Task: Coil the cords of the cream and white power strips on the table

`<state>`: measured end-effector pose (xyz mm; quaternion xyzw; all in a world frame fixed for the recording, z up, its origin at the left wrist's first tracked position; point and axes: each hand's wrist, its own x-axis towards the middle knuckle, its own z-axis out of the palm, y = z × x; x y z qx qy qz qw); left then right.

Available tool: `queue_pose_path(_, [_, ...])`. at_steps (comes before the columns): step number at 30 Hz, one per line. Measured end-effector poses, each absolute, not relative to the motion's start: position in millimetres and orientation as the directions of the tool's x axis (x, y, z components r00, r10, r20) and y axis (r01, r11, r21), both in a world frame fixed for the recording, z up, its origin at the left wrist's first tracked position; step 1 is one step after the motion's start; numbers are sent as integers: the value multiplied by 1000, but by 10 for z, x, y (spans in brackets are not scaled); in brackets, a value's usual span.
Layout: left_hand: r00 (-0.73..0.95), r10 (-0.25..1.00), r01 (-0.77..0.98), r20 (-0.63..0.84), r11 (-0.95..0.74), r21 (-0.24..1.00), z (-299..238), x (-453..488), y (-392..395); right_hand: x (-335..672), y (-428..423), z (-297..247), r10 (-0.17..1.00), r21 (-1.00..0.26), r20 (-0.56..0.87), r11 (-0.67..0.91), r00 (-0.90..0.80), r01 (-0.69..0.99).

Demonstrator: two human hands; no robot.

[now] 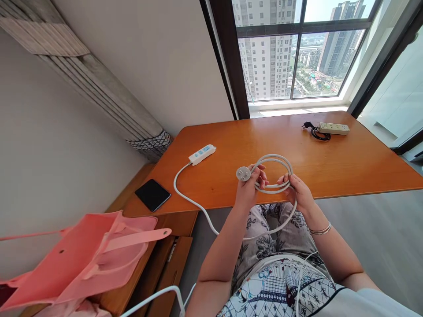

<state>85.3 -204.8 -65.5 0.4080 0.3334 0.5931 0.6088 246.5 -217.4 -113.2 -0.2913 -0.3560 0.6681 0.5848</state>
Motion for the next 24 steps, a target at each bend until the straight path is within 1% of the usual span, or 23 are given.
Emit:
queue_pose_path(5, [82,996,-536,24,23,844,-669,855,-2046,2478,-2160,-1156,968,-673,18,-173,-249,-720])
queue_pose_path(11, [62,998,-583,0,36,811,-696,877,-2042,2453,-2144,-1202,969,-606,-53,-223,-241,-764])
queue_pose_path(14, [50,999,-590,-10,37,807,-693,876,-2040,2438,-2159,-1202,973,-626,-36,-200,-228,-754])
queue_pose_path(19, [47,999,-578,-17,41,815,-702,864,-2056,2425,-2170,-1161,983,-721,-66,-166,-171,-673])
queue_pose_path(24, [70,998,-579,5,36,815,-724,870,-2072,2402,-2146,-1116,986,-715,-120,-167,-117,-679])
